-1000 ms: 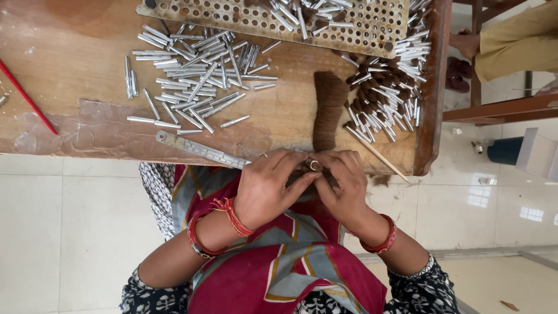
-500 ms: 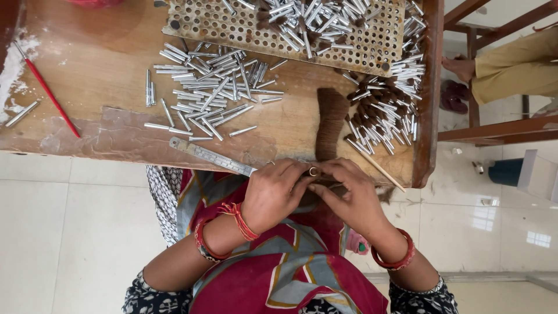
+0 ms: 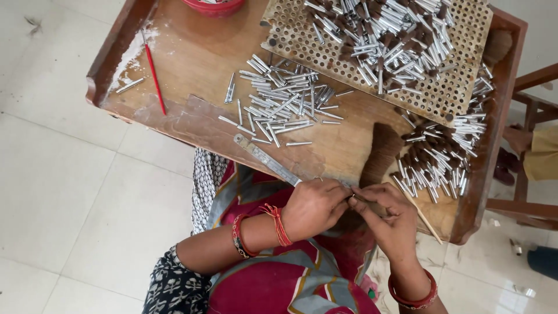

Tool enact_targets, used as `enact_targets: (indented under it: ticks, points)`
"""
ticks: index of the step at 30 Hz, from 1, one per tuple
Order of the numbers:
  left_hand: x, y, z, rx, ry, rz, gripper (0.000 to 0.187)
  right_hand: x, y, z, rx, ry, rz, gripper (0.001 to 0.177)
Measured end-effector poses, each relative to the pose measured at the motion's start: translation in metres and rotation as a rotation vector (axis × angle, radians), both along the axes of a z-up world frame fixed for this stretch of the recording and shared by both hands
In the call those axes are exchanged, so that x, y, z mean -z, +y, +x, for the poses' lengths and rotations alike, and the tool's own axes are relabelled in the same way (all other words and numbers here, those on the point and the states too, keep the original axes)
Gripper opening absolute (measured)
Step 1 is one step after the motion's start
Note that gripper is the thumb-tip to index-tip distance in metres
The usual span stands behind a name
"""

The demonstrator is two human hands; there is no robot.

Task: Assembling small brush heads by inserting fiber bundles into metal ferrules.

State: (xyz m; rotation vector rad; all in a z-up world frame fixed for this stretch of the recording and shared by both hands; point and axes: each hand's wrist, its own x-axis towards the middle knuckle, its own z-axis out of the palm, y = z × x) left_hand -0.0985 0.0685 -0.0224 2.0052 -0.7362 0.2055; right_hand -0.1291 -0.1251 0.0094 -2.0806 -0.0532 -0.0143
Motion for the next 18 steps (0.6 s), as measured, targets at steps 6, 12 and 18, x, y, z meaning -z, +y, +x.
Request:
enact_targets:
  ticks: [6,12,18]
  points:
    - [-0.008,0.004,-0.001,0.022,0.019,-0.009,0.017,0.003,0.001,-0.002,0.055,-0.028,0.019,0.015]
    - [-0.032,0.016,-0.01,0.038,0.086,-0.218,0.028,0.011,-0.001,-0.026,0.232,-0.1,0.185,0.01]
    - [0.014,0.003,-0.017,0.379,0.967,-0.577,0.026,0.02,0.009,-0.055,0.216,-0.202,0.456,0.009]
